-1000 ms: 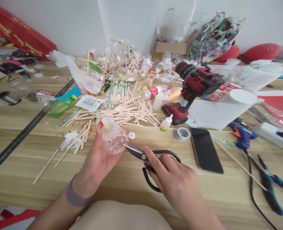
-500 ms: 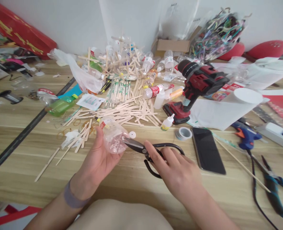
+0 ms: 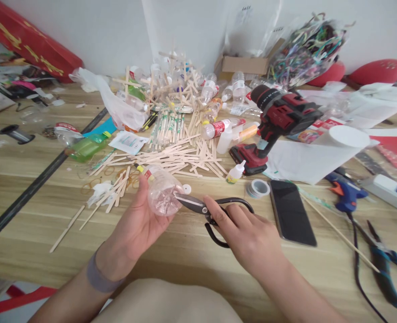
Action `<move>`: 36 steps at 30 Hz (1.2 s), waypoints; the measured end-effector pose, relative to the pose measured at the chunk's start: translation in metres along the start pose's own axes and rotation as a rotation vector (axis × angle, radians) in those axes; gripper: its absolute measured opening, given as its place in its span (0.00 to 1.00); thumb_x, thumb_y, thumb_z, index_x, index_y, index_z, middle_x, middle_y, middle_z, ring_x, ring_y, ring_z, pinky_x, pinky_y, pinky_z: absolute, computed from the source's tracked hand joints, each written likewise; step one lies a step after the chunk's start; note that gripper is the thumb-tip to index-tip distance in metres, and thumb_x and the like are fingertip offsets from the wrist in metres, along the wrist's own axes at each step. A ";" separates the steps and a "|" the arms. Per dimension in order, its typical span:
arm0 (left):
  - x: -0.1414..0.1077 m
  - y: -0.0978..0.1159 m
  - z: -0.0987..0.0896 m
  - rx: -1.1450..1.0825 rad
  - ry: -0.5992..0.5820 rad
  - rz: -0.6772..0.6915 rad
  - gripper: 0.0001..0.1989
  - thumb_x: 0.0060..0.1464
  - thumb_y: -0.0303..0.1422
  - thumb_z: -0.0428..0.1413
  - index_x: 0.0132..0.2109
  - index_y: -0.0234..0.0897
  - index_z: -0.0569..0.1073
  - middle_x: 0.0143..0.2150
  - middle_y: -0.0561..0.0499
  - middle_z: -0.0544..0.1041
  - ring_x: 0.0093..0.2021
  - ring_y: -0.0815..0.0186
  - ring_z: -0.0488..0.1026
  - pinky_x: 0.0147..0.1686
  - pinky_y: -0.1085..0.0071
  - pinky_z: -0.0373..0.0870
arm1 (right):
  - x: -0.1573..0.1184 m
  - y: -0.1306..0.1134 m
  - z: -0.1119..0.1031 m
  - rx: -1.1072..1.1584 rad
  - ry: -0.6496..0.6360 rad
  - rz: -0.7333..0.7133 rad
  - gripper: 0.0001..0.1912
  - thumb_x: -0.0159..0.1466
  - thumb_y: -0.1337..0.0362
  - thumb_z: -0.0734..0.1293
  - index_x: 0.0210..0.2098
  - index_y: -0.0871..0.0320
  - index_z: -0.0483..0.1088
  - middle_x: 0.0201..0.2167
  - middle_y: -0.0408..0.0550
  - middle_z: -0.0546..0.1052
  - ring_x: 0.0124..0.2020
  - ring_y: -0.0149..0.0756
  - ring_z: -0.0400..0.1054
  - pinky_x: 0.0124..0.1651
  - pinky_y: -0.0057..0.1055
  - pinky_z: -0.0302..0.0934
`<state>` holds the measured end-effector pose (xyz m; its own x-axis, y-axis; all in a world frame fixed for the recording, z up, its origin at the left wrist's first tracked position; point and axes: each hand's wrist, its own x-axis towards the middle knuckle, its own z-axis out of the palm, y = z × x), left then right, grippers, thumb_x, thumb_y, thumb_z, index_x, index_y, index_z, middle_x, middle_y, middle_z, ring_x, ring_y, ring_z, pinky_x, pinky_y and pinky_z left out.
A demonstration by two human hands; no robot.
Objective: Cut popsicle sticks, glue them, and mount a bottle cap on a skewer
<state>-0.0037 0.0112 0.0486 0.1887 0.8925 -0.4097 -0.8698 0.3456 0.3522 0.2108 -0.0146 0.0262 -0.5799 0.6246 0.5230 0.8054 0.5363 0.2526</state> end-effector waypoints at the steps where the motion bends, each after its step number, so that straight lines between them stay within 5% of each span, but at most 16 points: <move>1: 0.000 0.000 0.001 -0.007 -0.001 -0.003 0.16 0.65 0.41 0.49 0.42 0.37 0.78 0.40 0.48 0.80 0.39 0.65 0.78 0.41 0.70 0.77 | 0.000 -0.001 0.001 0.008 0.011 0.004 0.18 0.71 0.69 0.57 0.60 0.58 0.65 0.22 0.41 0.71 0.20 0.31 0.65 0.21 0.31 0.48; 5: 0.000 0.001 0.005 -0.030 -0.023 -0.008 0.18 0.67 0.40 0.46 0.42 0.35 0.78 0.40 0.47 0.81 0.38 0.66 0.79 0.40 0.71 0.77 | 0.001 -0.005 0.006 0.155 0.031 0.076 0.17 0.71 0.66 0.59 0.58 0.56 0.67 0.24 0.41 0.74 0.20 0.30 0.68 0.19 0.28 0.51; 9: 0.002 0.000 0.007 -0.023 -0.013 0.007 0.19 0.67 0.41 0.47 0.45 0.34 0.77 0.41 0.46 0.81 0.40 0.65 0.79 0.43 0.70 0.77 | 0.001 -0.021 0.011 0.725 -0.115 0.354 0.16 0.68 0.63 0.61 0.54 0.53 0.71 0.28 0.42 0.76 0.24 0.30 0.70 0.25 0.23 0.62; 14: 0.002 -0.001 0.007 0.006 -0.019 -0.018 0.20 0.67 0.41 0.45 0.41 0.34 0.78 0.38 0.46 0.81 0.37 0.65 0.79 0.41 0.70 0.77 | 0.001 -0.040 0.009 1.384 -0.341 0.707 0.17 0.67 0.55 0.63 0.50 0.57 0.74 0.18 0.36 0.64 0.11 0.24 0.54 0.14 0.23 0.52; 16: 0.002 0.000 0.008 0.000 0.003 0.010 0.20 0.67 0.41 0.45 0.41 0.34 0.78 0.38 0.47 0.81 0.37 0.65 0.79 0.41 0.70 0.77 | 0.002 -0.038 0.007 1.325 -0.291 0.704 0.16 0.67 0.56 0.64 0.50 0.56 0.74 0.19 0.36 0.64 0.12 0.25 0.56 0.15 0.23 0.53; 20: 0.001 0.003 0.011 -0.020 0.020 0.077 0.21 0.67 0.42 0.45 0.41 0.34 0.78 0.38 0.47 0.81 0.37 0.66 0.79 0.40 0.70 0.77 | 0.005 -0.027 0.005 0.796 -0.046 0.457 0.16 0.63 0.59 0.68 0.49 0.57 0.73 0.25 0.42 0.70 0.23 0.31 0.67 0.25 0.25 0.63; 25: -0.002 0.004 0.014 -0.039 0.036 0.083 0.20 0.68 0.41 0.45 0.39 0.36 0.78 0.36 0.48 0.81 0.35 0.64 0.79 0.37 0.68 0.77 | 0.006 -0.027 0.005 0.355 0.085 0.288 0.14 0.68 0.57 0.64 0.49 0.59 0.71 0.26 0.43 0.72 0.23 0.31 0.68 0.26 0.26 0.59; 36: -0.001 0.001 0.009 -0.024 -0.016 0.030 0.17 0.67 0.38 0.47 0.42 0.34 0.78 0.38 0.47 0.82 0.37 0.66 0.80 0.39 0.71 0.78 | 0.014 -0.028 0.005 0.053 0.151 0.178 0.13 0.71 0.58 0.62 0.48 0.59 0.72 0.22 0.40 0.73 0.22 0.29 0.67 0.27 0.28 0.52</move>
<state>-0.0011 0.0133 0.0567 0.1691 0.9069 -0.3860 -0.8857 0.3116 0.3441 0.1796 -0.0183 0.0223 -0.4015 0.6218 0.6724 0.8832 0.4573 0.1046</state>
